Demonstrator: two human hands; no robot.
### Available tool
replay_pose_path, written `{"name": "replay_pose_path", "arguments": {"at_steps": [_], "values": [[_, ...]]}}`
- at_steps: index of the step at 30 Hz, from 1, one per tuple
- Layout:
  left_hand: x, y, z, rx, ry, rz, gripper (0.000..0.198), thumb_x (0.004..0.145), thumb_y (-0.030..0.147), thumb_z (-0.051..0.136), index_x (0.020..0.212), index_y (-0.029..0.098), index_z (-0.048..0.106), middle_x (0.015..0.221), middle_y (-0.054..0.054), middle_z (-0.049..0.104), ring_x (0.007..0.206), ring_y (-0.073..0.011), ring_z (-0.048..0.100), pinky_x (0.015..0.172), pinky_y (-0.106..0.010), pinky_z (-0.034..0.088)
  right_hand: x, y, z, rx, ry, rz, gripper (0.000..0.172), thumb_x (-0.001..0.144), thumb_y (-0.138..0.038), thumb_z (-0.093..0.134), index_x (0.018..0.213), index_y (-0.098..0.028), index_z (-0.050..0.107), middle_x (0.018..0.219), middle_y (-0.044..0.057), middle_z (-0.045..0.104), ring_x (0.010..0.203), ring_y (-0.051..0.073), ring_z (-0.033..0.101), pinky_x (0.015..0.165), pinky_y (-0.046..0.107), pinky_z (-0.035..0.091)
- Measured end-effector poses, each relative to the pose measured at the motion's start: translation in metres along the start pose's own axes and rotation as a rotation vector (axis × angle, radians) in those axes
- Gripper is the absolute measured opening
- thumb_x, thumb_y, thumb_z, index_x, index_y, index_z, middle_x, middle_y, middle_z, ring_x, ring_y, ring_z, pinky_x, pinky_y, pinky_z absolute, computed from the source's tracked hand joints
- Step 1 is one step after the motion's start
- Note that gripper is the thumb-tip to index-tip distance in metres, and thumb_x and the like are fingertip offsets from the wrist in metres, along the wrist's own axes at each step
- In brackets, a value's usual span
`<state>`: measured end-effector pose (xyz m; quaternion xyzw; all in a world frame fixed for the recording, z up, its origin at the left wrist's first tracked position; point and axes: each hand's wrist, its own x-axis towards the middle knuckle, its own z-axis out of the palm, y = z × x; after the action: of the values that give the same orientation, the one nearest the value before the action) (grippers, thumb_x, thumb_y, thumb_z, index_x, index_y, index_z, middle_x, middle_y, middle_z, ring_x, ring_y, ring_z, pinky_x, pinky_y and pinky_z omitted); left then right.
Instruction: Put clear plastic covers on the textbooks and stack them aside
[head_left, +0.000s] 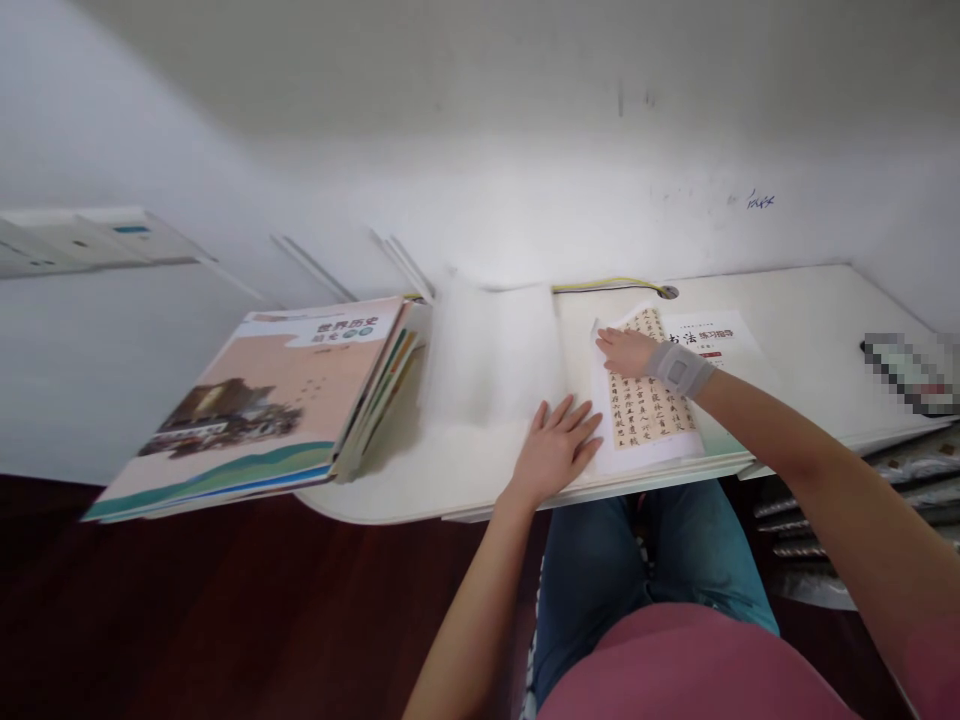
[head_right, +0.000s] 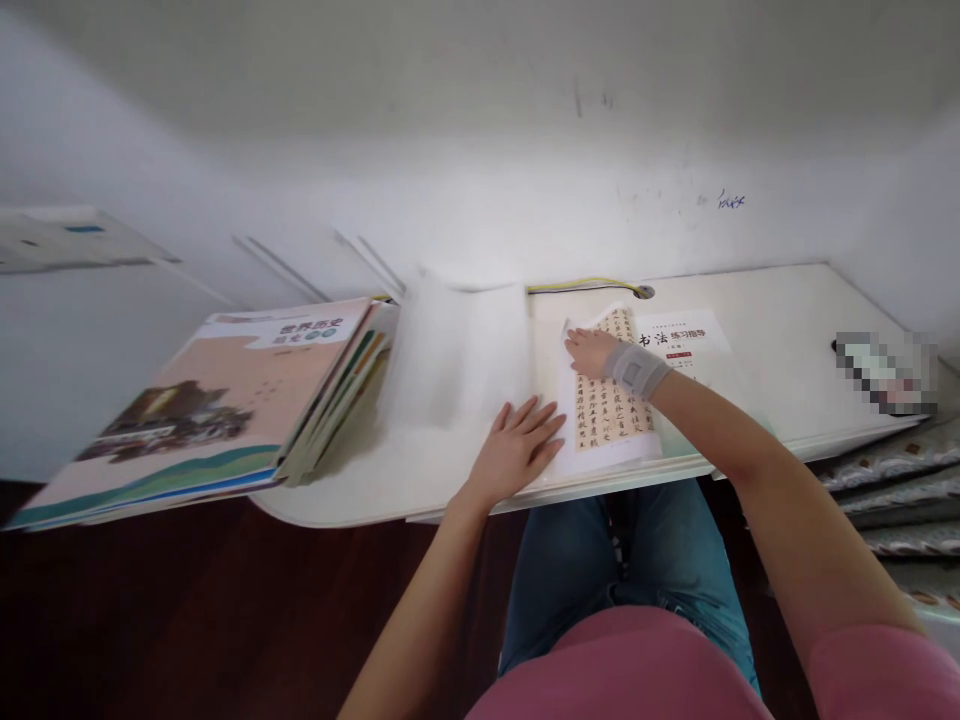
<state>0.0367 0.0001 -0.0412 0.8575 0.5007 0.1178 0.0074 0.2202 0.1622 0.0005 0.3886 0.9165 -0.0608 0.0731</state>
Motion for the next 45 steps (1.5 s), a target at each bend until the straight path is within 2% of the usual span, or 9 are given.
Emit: {"name": "replay_pose_path", "arguments": {"at_steps": [3,7,14,17,21,30,36,41,45], "values": [[0.000,0.000,0.001,0.008,-0.007,-0.010,0.047,0.094,0.047,0.036,0.134,0.027,0.050,0.143,-0.005,0.046,0.138,-0.0289,0.032,0.111,-0.057,0.024,0.018,0.007,0.009,0.031,-0.014,0.020,0.057,0.092,-0.034,0.040,0.142,-0.006,0.034,0.152,0.020,0.025,0.140,0.033,0.024,0.111,0.051,0.027],[0.001,0.000,0.002,0.004,-0.026,-0.039,0.059,0.093,0.053,0.033,0.144,0.023,0.034,0.148,-0.009,0.038,0.138,-0.0272,0.032,0.111,-0.056,0.026,0.014,0.013,0.022,0.069,-0.008,-0.019,0.058,0.095,-0.038,0.033,0.144,-0.008,0.029,0.150,0.020,0.030,0.139,0.031,0.029,0.110,0.048,0.031],[0.002,0.000,0.001,0.005,-0.046,-0.034,0.056,0.094,0.054,0.029,0.141,0.025,0.041,0.148,-0.009,0.038,0.138,-0.0276,0.032,0.111,-0.056,0.025,0.006,0.028,0.019,0.064,0.014,-0.094,0.040,0.089,-0.038,0.056,0.124,-0.018,0.052,0.127,0.009,0.054,0.109,0.024,0.056,0.092,0.047,0.047],[0.001,0.000,0.000,0.015,-0.051,-0.020,0.055,0.094,0.054,0.030,0.137,0.025,0.047,0.148,-0.010,0.039,0.138,-0.0287,0.032,0.110,-0.056,0.025,0.014,0.028,0.011,0.037,0.009,-0.120,0.032,0.090,-0.020,0.051,0.122,-0.015,0.056,0.128,0.012,0.053,0.112,0.024,0.053,0.096,0.043,0.043],[0.000,0.000,0.001,0.005,-0.032,-0.017,0.054,0.093,0.054,0.032,0.136,0.025,0.049,0.147,-0.010,0.040,0.138,-0.0291,0.032,0.110,-0.056,0.025,0.025,0.024,0.006,-0.018,0.018,-0.092,0.044,0.081,-0.006,0.047,0.124,-0.010,0.056,0.129,0.018,0.050,0.111,0.029,0.052,0.094,0.041,0.042],[0.000,0.000,-0.001,-0.020,-0.028,-0.017,0.054,0.093,0.055,0.032,0.135,0.026,0.050,0.147,-0.009,0.041,0.137,-0.0289,0.034,0.109,-0.056,0.028,0.041,0.023,0.011,-0.132,0.110,0.064,0.055,0.087,-0.010,0.033,0.142,-0.013,0.036,0.131,0.023,0.046,0.117,0.034,0.047,0.089,0.046,0.043],[0.000,0.000,-0.002,-0.025,-0.036,-0.024,0.056,0.093,0.056,0.032,0.137,0.025,0.047,0.147,-0.010,0.041,0.137,-0.0282,0.033,0.110,-0.055,0.026,0.016,0.031,0.013,-0.154,0.102,0.028,0.064,0.085,-0.009,0.031,0.148,-0.010,0.019,0.136,0.021,0.047,0.116,0.032,0.050,0.087,0.044,0.045],[0.001,-0.001,-0.002,-0.020,-0.043,-0.015,0.054,0.092,0.055,0.033,0.134,0.026,0.050,0.147,-0.011,0.040,0.137,-0.0293,0.033,0.109,-0.057,0.025,0.001,0.035,0.012,-0.162,0.028,-0.022,0.054,0.088,-0.013,0.030,0.142,-0.010,0.034,0.144,0.020,0.039,0.125,0.033,0.043,0.094,0.047,0.041],[0.001,0.000,-0.003,-0.024,-0.019,-0.032,0.058,0.091,0.056,0.037,0.141,0.028,0.040,0.152,-0.010,0.031,0.140,-0.0314,0.026,0.111,-0.057,0.023,0.009,0.030,0.011,-0.140,-0.008,-0.019,0.052,0.094,-0.032,0.028,0.140,-0.009,0.038,0.146,0.020,0.037,0.131,0.034,0.038,0.101,0.054,0.034]]}}
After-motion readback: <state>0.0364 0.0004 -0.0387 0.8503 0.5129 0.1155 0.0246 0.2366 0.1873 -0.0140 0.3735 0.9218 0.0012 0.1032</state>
